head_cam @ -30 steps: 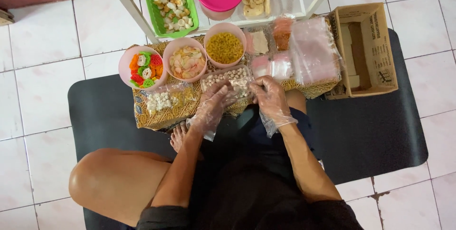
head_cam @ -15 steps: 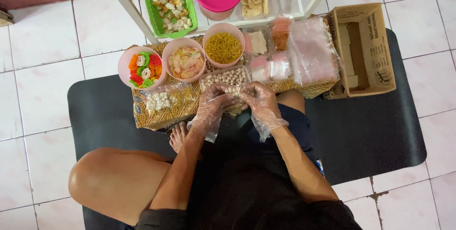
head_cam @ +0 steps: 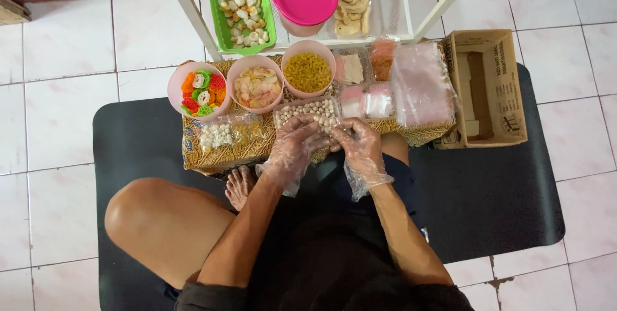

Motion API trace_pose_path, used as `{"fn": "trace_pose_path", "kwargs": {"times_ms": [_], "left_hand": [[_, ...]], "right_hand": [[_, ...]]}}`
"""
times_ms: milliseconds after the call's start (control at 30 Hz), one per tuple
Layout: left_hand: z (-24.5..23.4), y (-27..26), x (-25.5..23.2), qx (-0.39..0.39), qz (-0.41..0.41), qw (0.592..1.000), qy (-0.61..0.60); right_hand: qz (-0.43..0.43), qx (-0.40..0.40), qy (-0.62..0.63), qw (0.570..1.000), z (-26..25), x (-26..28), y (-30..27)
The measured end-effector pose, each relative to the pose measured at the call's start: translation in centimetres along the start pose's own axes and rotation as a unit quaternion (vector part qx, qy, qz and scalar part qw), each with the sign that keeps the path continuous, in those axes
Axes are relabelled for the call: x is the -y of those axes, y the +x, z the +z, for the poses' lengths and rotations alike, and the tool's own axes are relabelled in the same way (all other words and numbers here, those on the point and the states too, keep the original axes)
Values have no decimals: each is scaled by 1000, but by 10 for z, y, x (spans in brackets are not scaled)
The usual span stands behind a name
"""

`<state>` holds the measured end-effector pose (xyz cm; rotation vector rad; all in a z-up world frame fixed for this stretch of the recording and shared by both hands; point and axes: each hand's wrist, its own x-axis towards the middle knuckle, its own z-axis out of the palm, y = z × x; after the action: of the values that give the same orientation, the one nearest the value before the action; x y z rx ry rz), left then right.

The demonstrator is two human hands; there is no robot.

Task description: Manually picking up small snack items from a tray and placing them into small plastic bags for packaging.

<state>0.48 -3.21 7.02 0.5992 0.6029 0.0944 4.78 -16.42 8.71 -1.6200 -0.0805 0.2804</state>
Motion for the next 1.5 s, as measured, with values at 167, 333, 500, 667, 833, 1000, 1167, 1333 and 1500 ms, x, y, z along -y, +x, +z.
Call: {"fn": "trace_pose_path", "kwargs": {"times_ms": [167,333,500,667,833,1000,1167,1333,1500], "left_hand": [[16,-1,1,-10,14,1000,-13],[33,0,9,-19,54,998,-5],[33,16,21,-39,12,995,89],[56,-12,-2,-40,-2,994,105],[44,-5,-1,-39,-7,943,330],[35,-14,-9,-4,45,903,428],[53,-29,-23,37,62,964,256],[44,-15,-7,43,28,981,185],[44,-25,-21,30,-24,969,242]], "right_hand": [[-34,5,-39,999,-13,11,1],[-36,-19,-115,993,-26,24,-1],[33,-62,-264,962,-31,37,-4],[-11,-49,-157,986,-33,37,-2],[6,3,-89,996,-39,28,-3],[7,17,-63,998,-33,31,-6],[22,-1,-58,998,-37,31,-4],[11,-32,-89,995,-38,37,-8],[-13,-40,-202,978,-28,49,-19]]}}
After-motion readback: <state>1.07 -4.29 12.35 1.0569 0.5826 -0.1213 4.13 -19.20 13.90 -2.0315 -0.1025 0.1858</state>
